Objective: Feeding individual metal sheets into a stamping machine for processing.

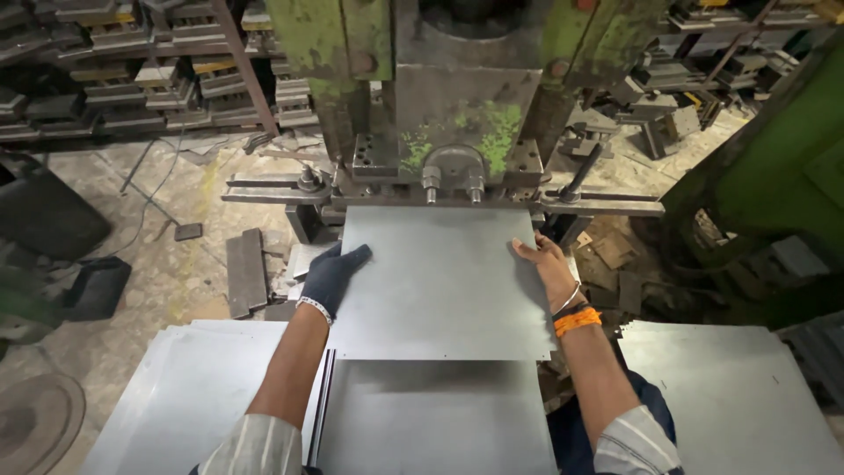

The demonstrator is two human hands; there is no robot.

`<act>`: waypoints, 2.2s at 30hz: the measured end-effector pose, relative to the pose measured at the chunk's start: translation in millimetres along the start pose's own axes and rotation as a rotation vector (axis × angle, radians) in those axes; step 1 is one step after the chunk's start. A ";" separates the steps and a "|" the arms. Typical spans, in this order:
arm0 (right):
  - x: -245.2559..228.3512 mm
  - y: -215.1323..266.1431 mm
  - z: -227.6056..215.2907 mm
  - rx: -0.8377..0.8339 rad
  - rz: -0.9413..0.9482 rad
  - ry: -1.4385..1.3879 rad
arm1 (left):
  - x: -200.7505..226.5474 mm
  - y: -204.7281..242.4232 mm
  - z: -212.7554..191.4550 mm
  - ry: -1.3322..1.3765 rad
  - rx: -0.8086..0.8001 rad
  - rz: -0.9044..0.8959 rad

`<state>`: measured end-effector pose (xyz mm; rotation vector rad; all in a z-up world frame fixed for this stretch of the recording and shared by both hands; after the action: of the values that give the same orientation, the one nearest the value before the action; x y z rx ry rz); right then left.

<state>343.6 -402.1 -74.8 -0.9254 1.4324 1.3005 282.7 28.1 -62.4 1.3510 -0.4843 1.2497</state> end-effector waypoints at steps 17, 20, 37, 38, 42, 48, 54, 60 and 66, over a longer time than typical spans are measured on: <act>0.1 219.3 8.1 -0.064 -0.039 0.015 | -40.3 183.6 -49.1 -0.072 -0.091 0.000; 42.0 224.9 -3.5 -0.092 -0.005 -0.070 | -61.5 200.0 -68.0 -0.096 -0.062 -0.015; 92.5 199.3 -4.6 0.153 0.107 0.835 | -39.4 155.3 -24.9 -0.917 0.018 -0.001; 93.4 196.0 -4.7 0.138 0.107 0.811 | -42.0 152.2 -25.5 -0.954 -0.024 0.016; 95.7 183.2 -10.3 0.275 -0.229 1.012 | -30.0 158.9 -39.4 -0.950 -0.122 0.008; -6.9 248.5 179.2 -0.079 -0.869 0.788 | -65.5 107.9 -104.0 -0.538 0.171 0.102; 45.4 239.1 329.9 -0.547 -0.425 0.332 | -42.3 83.8 -190.7 -1.024 0.687 0.820; 80.6 238.4 387.9 -0.635 -0.269 0.325 | -80.5 62.8 -391.7 -1.476 0.910 -0.229; 100.7 238.3 385.8 -0.658 -0.222 0.408 | -52.7 25.8 -454.0 -1.177 0.849 -0.200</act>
<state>151.3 19.9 -99.9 -1.8180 1.1460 1.4924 70.9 407.1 -207.6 2.7682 -0.5935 0.3291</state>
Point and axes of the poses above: each hand's wrist, its own y-axis away from the middle knuckle, its own z-axis out of the palm, x = y × z, the point moved 8 cm from there along -y, towards the middle knuckle, and after that the axes turned 6 degrees about y, right-handed, at the moved point
